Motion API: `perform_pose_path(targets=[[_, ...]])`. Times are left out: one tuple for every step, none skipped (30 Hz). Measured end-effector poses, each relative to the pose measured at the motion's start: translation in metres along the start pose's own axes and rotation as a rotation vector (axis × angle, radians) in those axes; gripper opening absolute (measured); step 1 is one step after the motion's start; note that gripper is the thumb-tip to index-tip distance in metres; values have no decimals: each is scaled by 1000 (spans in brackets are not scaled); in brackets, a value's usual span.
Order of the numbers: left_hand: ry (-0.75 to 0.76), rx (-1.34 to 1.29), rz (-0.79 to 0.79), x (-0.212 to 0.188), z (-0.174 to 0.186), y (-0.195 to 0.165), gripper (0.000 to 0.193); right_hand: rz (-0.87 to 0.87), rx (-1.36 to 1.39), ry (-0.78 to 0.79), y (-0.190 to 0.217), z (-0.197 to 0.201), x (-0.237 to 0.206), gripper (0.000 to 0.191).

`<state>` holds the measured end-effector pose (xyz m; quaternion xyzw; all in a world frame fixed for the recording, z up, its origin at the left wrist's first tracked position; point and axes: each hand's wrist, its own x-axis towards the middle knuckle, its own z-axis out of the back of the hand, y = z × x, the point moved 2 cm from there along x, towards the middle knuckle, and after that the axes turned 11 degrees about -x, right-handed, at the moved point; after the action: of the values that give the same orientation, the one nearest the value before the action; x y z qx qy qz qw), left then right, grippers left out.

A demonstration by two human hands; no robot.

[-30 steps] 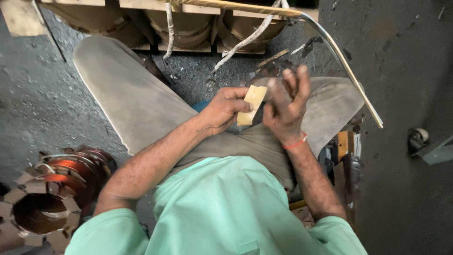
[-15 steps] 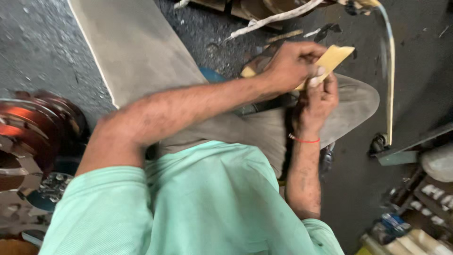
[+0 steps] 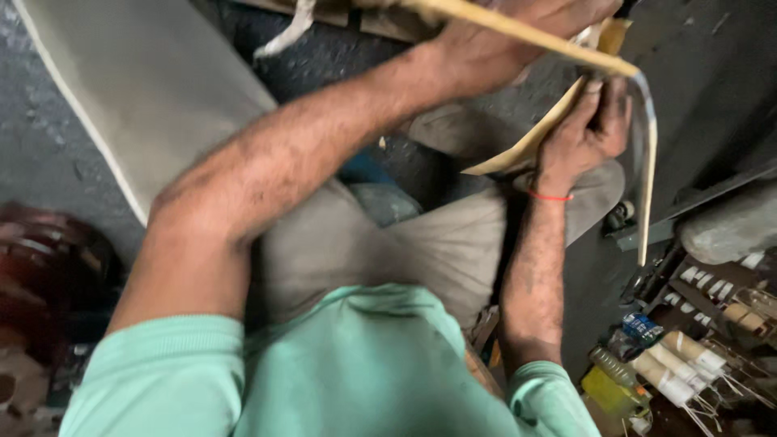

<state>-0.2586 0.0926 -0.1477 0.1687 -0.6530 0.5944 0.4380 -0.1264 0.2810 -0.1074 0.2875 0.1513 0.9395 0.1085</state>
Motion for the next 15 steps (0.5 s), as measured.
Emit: perform_pose_path(targets=[[9,-64,-4,4,0,-1,52,39,-37,3,1,1,3,24],[46,-85,32,6,-1,-3,54,74,-75,5,2,2,4,25],[83,-104,69,9,-1,-4,56,108,-113,0,3,2,6,27],[149,-77,144,9,0,-5,56,105,-83,31,4,2,7,28],[217,-52,221,11,1,-6,57,101,-53,63,5,1,7,29],[277,-85,284,12,2,-6,56,93,-27,96,6,-1,7,31],[337,-118,347,15,4,-5,57,68,-26,87,7,-2,7,30],[304,-171,292,19,6,-7,54,47,-22,77,8,-4,7,28],[270,-222,235,24,9,-8,52,27,-15,64,10,-6,8,27],[288,-156,256,26,12,-9,47,19,-3,60,11,-8,8,26],[307,-92,280,27,16,-12,43,6,9,57,13,-9,8,25],[308,-106,282,30,19,-14,42,-6,19,56,15,-10,9,25],[309,-120,286,32,22,-17,40,13,7,67,18,-10,9,27],[309,-133,292,34,24,-18,39,32,-4,81,21,-11,9,29],[309,-127,267,36,27,-20,36,51,-13,96,23,-11,9,31]])
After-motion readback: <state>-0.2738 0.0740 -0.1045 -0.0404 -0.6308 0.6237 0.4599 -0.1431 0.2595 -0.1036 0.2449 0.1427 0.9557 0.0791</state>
